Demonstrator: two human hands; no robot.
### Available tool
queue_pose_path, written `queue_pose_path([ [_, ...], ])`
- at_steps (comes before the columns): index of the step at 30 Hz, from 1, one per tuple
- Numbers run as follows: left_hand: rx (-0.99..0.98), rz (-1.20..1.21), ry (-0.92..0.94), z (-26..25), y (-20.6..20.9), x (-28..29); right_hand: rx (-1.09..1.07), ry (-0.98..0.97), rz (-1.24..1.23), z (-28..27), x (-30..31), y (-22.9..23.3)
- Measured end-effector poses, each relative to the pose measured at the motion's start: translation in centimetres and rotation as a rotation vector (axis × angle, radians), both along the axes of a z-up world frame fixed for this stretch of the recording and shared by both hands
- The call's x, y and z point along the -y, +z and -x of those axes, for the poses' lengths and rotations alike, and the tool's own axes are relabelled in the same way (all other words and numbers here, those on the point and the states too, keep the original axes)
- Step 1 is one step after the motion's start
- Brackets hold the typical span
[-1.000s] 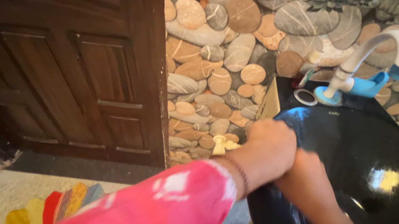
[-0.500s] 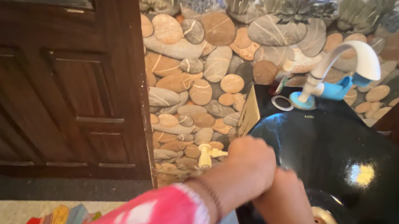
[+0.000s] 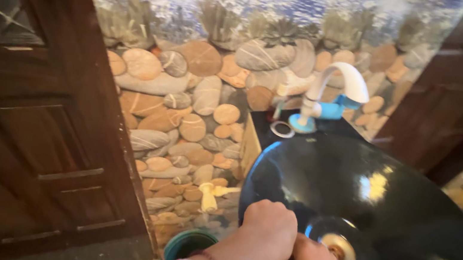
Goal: The person cleans a black washbasin by hand using a cloth. They wipe the interior surfaces, handle a small bottle of soap, and rinse the basin and faucet with water.
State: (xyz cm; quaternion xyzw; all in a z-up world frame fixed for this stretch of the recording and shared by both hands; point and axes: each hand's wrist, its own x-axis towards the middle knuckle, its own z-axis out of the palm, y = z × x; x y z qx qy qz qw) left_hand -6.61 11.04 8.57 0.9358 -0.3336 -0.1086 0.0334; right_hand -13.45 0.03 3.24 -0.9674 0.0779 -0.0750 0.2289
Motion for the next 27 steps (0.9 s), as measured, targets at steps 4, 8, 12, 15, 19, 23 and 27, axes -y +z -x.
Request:
queue_pose_path([
  [4,0.077,0.032,-0.137,1.9,-2.4,2.3,-0.266,-0.144,0.105,1.9,3.2,-3.2],
  [8,-0.118,0.107,-0.116,4.2,-4.7,4.6,-0.099,0.061,-0.005,5.3,6.5,-3.4],
  [12,-0.144,0.174,-0.065,5.4,-5.3,6.0,-0.121,-0.138,0.041,7.5,5.5,-1.8],
  [15,-0.155,0.157,-0.079,5.0,-5.2,5.9,-0.098,-0.095,0.059,7.8,5.6,-0.5],
  [19,-0.139,0.175,-0.061,5.3,-5.8,7.6,-0.15,-0.18,0.129,8.3,5.7,0.3],
  [23,-0.162,0.117,-0.137,4.3,-5.4,8.5,-0.082,-0.113,0.087,7.5,6.4,0.7],
  [27,-0.229,0.009,-0.194,5.0,-4.1,8.8,-0.134,-0.158,0.119,8.5,6.5,1.1],
])
